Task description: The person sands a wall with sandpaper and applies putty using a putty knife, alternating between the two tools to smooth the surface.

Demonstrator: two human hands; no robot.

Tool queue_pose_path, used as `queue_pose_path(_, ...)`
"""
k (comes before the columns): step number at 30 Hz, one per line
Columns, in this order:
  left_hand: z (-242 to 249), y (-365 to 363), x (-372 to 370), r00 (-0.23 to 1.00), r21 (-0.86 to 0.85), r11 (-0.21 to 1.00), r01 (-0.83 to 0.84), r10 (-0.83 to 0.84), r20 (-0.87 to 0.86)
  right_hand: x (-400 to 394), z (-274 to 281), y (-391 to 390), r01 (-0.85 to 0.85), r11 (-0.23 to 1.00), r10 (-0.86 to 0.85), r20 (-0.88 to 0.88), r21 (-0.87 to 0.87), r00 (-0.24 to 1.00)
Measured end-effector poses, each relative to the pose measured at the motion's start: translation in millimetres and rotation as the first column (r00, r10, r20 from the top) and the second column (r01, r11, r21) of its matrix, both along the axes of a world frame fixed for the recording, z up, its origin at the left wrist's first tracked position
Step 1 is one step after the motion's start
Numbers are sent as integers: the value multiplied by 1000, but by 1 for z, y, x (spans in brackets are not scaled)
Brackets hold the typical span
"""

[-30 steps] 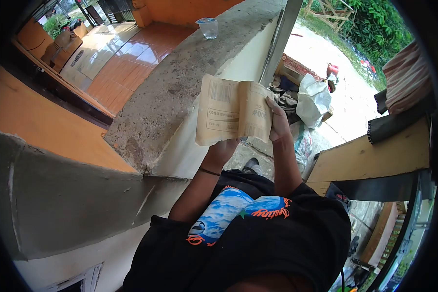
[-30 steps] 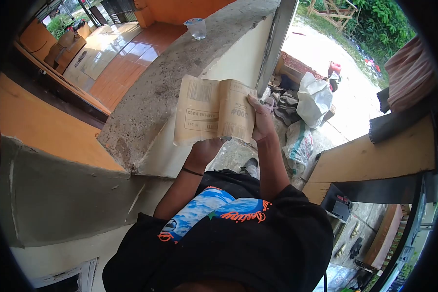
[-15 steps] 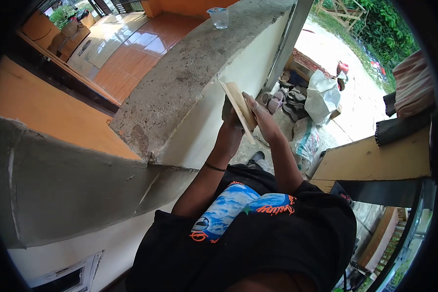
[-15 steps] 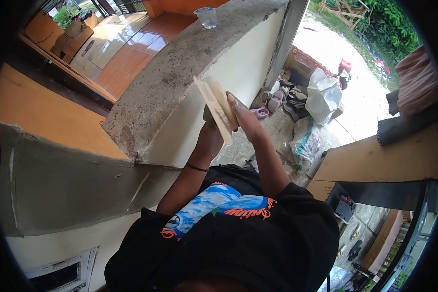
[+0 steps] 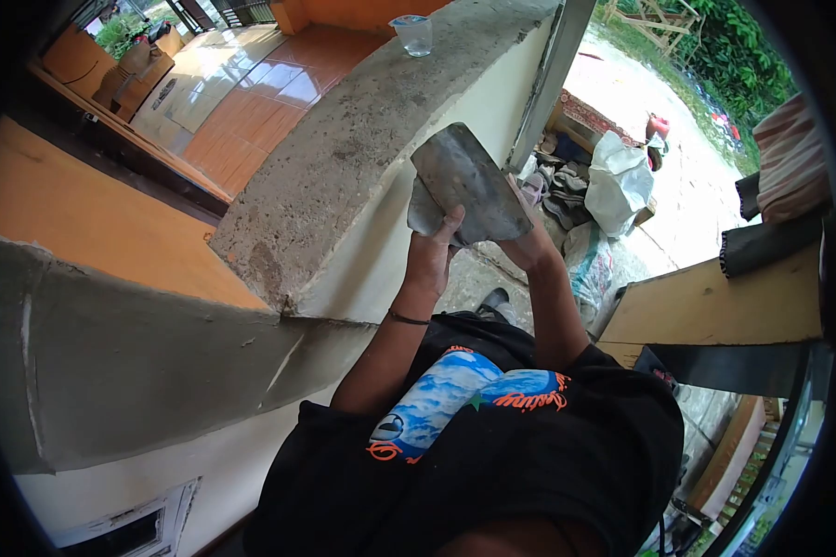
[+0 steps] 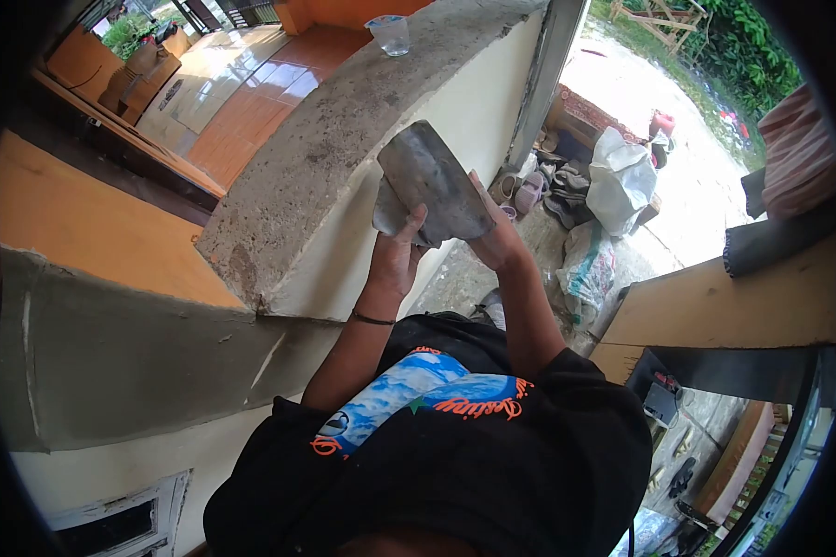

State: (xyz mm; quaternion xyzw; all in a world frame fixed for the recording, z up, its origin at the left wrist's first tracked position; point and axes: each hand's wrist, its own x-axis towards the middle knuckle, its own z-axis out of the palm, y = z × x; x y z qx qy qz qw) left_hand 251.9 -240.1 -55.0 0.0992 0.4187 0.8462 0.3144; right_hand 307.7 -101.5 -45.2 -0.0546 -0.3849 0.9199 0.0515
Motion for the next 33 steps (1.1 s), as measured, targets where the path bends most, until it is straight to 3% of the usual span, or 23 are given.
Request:
queue_pose_path(3, 3, 5, -1, 997, -24, 999, 40, -38, 64, 9, 7, 14, 39, 999, -39, 1, -36, 999)
queue_pose_path(5, -10, 12, -4, 999, 19, 1000, 9, -8, -52, 13, 9, 23, 185, 973, -207, 160, 138, 965)
queue_pose_path(6, -11, 15, -3, 999, 21, 1000, 16, -15, -51, 16, 9, 29, 192, 971, -213, 160, 139, 964)
queue_pose_path(8, -13, 18, 0, 926, -207, 948, -242, 162, -341, 20, 8, 42, 353, 827, -425, 75, 438, 902)
queue_pose_path(10, -9, 16, 3, 897, -297, 916, -271, 128, -423, 27, 28, 35, 425, 599, -570, -12, 679, 822)
queue_pose_path(11, -5, 16, 5, 860, -376, 873, -310, 89, -502, 24, 26, 28, 430, 595, -576, -12, 679, 817)
queue_pose_path(13, 10, 21, 13, 841, -415, 853, -317, 50, -539, 19, 23, 10, 504, 601, -487, -215, 621, 846)
queue_pose_path(15, 16, 29, 22, 622, -267, 893, -361, 18, -783, 17, 30, -17, 458, 743, -396, -232, 488, 888)
queue_pose_path(17, -1, 25, 24, 586, -368, 903, -220, -179, -790, 10, -10, -10, 308, 897, -330, 18, 319, 944)
queue_pose_path(18, -2, 27, 22, 535, -333, 911, -242, -161, -829, 6, -9, -14, 368, 921, -375, 33, 124, 927)
queue_pose_path(19, -4, 27, 19, 508, -319, 913, -253, -155, -847, 5, -7, -13, 368, 922, -374, 29, 117, 927)
queue_pose_path(21, -1, 27, 11, 479, -270, 924, -272, -113, -870, 2, 1, -7, 342, 905, -360, -29, -254, 932)
queue_pose_path(22, 7, 23, 5, 477, -255, 924, -283, -94, -874, 1, -5, 0, 318, 897, -332, 6, -306, 943)
queue_pose_path(23, 17, 18, -4, 458, -254, 912, -323, -85, -885, -5, -10, 3, 317, 896, -332, 5, -310, 943)
queue_pose_path(25, 38, 6, -28, 398, -258, 863, -433, -73, -914, -19, -21, 9, 505, 825, -434, 289, -253, 853)
queue_pose_path(27, 55, -7, -54, 286, -240, 784, -572, -83, -955, -44, -75, 23, 544, 815, -452, 366, -200, 813)
queue_pose_path(29, 66, -21, -76, 146, -190, 680, -708, -123, -982, -66, -142, 30, 641, 763, -587, 506, 85, 632)
queue_pose_path(31, 55, -35, -97, 122, -252, 530, -810, -268, -956, -79, -183, 23, 561, 813, -491, 701, 156, 517)
queue_pose_path(32, 47, -42, -105, 153, -319, 498, -806, -347, -925, -81, -191, 8, 659, 752, -490, 676, 7, 551)
queue_pose_path(33, 39, -46, -109, 147, -323, 494, -807, -362, -921, -78, -188, -5, 619, 768, -406, 624, -162, 667)
